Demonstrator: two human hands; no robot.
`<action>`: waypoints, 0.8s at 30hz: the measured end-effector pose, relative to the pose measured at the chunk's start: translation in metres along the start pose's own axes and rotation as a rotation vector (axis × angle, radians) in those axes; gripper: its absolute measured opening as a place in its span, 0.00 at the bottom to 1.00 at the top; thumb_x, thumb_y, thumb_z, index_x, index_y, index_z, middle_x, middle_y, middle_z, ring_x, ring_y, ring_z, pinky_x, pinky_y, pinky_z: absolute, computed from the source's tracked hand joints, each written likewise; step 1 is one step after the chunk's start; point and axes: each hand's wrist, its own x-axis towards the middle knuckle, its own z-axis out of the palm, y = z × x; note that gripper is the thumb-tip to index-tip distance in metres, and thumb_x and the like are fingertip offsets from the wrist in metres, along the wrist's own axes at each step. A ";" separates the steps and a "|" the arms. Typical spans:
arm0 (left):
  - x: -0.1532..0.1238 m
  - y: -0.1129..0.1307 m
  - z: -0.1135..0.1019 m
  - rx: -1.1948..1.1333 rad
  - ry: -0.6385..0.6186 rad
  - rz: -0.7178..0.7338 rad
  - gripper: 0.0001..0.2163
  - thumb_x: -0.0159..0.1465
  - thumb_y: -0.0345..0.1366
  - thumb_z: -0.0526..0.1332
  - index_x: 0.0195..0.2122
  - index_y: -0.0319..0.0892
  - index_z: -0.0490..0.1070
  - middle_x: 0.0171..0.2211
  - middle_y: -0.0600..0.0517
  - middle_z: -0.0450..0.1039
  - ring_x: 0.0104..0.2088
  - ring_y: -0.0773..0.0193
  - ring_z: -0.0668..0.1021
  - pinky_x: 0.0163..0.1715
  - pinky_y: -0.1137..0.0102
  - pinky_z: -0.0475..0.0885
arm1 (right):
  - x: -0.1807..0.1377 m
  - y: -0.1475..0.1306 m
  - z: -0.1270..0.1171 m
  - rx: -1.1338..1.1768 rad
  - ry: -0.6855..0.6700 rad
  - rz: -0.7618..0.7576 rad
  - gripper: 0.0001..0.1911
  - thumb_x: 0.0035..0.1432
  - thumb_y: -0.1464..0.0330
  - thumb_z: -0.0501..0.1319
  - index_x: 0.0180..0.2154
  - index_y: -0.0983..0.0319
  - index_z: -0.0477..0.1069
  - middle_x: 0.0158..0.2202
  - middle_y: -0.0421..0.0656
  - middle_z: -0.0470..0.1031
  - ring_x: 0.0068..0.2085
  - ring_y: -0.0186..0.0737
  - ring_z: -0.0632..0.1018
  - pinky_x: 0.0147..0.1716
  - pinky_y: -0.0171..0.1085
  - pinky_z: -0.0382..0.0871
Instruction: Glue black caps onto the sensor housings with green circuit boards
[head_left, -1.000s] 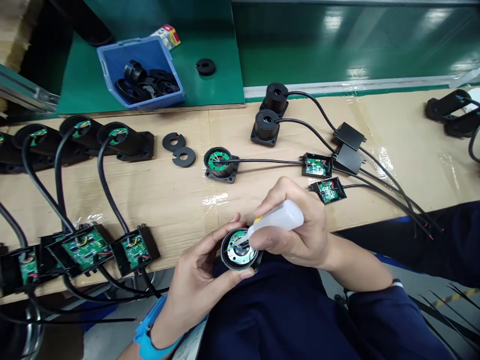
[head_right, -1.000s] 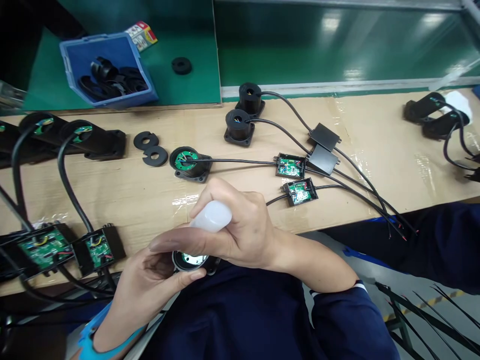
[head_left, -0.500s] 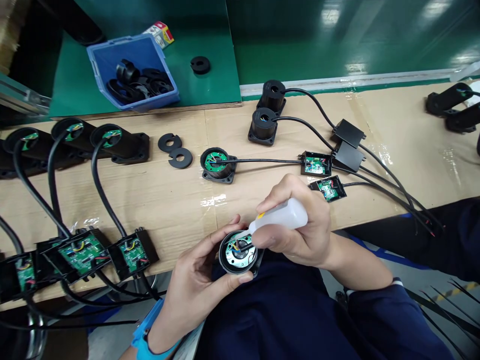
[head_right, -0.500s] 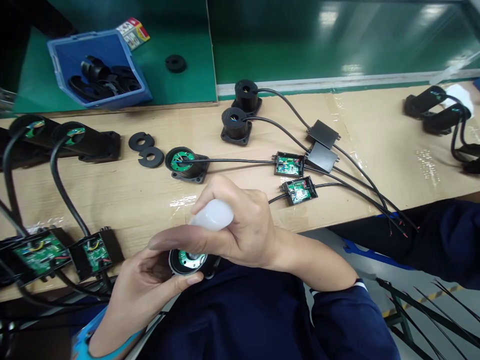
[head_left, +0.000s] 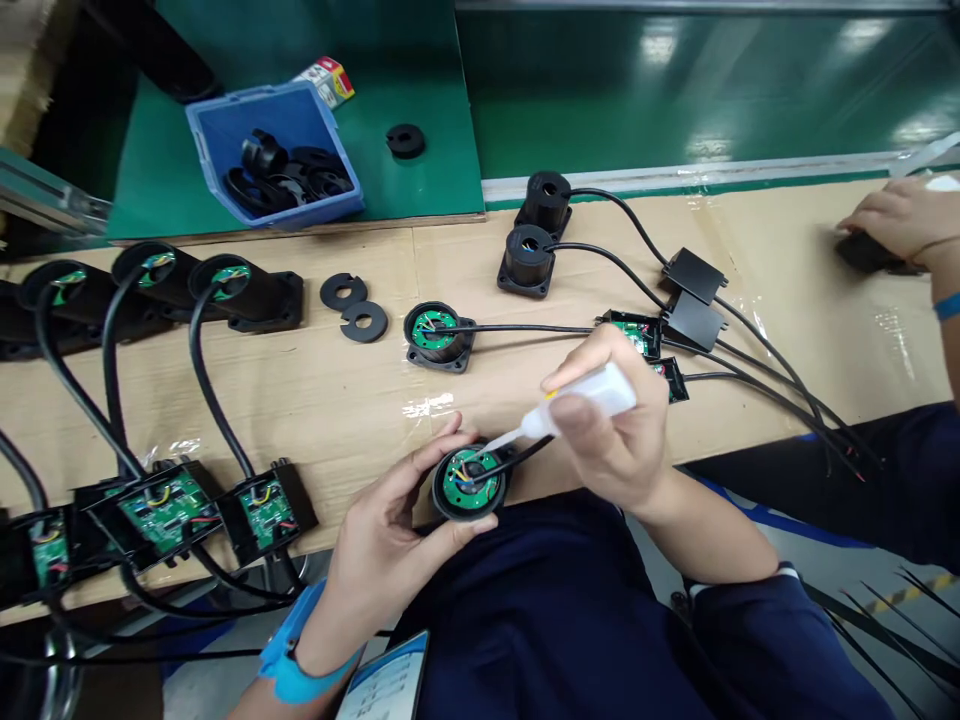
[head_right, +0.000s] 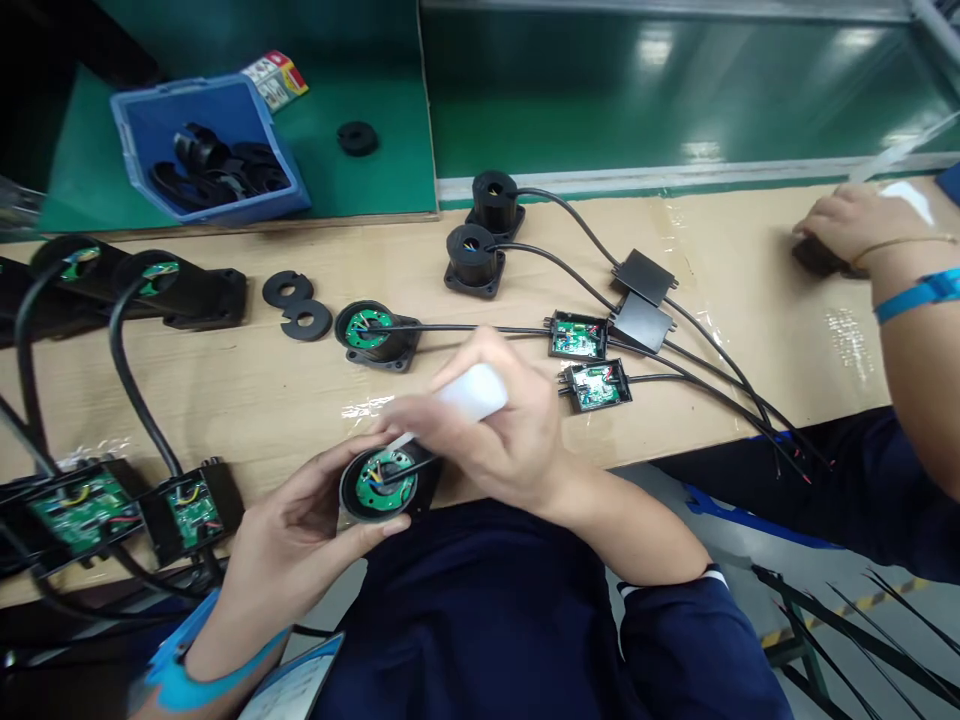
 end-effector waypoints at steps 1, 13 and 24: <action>0.003 -0.005 -0.003 0.015 -0.015 -0.012 0.29 0.60 0.46 0.77 0.62 0.51 0.75 0.67 0.46 0.73 0.70 0.45 0.71 0.73 0.49 0.63 | 0.002 0.004 -0.001 0.001 0.056 0.048 0.20 0.69 0.50 0.66 0.33 0.58 0.72 0.27 0.35 0.72 0.23 0.30 0.72 0.21 0.32 0.65; 0.111 -0.012 -0.041 0.265 0.038 0.083 0.36 0.61 0.53 0.72 0.63 0.44 0.58 0.64 0.40 0.69 0.66 0.44 0.74 0.68 0.46 0.70 | 0.033 0.032 0.003 0.100 0.245 0.146 0.23 0.68 0.47 0.65 0.29 0.56 0.69 0.21 0.34 0.64 0.17 0.31 0.65 0.14 0.33 0.55; 0.105 0.016 -0.052 0.559 0.064 0.456 0.21 0.68 0.44 0.66 0.60 0.45 0.69 0.47 0.46 0.77 0.50 0.48 0.81 0.51 0.55 0.80 | 0.039 0.030 0.005 0.038 0.255 0.161 0.22 0.67 0.47 0.66 0.33 0.58 0.75 0.24 0.36 0.68 0.20 0.33 0.67 0.19 0.37 0.58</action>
